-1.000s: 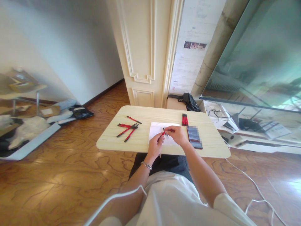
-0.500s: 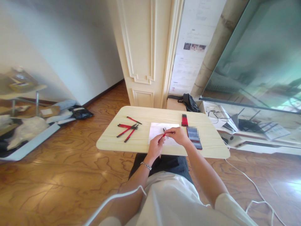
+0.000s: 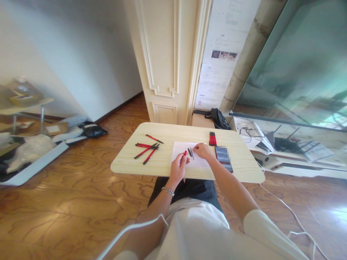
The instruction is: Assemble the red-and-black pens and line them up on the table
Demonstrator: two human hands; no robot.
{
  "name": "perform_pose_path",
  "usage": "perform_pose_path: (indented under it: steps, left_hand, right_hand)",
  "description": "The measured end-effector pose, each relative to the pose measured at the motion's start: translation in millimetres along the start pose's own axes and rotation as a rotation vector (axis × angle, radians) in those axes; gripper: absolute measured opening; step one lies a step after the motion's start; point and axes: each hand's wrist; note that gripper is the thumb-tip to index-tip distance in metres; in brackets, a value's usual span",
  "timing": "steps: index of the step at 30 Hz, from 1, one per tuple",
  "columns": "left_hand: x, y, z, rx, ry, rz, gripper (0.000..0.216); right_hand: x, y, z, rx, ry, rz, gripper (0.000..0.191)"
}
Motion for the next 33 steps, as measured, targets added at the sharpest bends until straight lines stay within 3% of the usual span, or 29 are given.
perform_pose_path:
  steps: [6,14,22,25,29,33]
  left_hand:
    - [0.1,-0.3,0.9,0.009,0.000,0.025,0.040]
    - [0.8,0.1,4.5,0.008,-0.017,0.010,0.041]
    - [0.2,-1.4,0.3,0.067,0.034,0.018,0.039]
    - [0.3,-1.3,0.5,0.062,0.026,0.015,0.039]
    - [0.7,-0.7,2.3,0.060,0.018,0.029,0.040]
    - [1.0,-0.9,5.1,0.126,0.033,0.042,0.039]
  right_hand:
    - [15.7,2.2,16.2,-0.176,0.136,0.075,0.033]
    - [25.1,5.5,24.1,-0.265,0.144,0.120,0.026]
    - [5.8,5.5,14.3,-0.217,0.138,0.075,0.027]
    - [-3.6,1.6,6.0,-0.049,0.117,-0.031,0.029]
    - [-12.3,-13.9,5.1,0.459,0.006,-0.177,0.031]
    - [-24.0,-33.5,21.3,0.919,-0.150,-0.308,0.032]
Point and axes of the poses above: each hand's wrist, its own x-axis towards the middle knuckle, its own y-axis out of the palm, z = x × y, and after that the axes turned 5 degrees about -x, right-handed
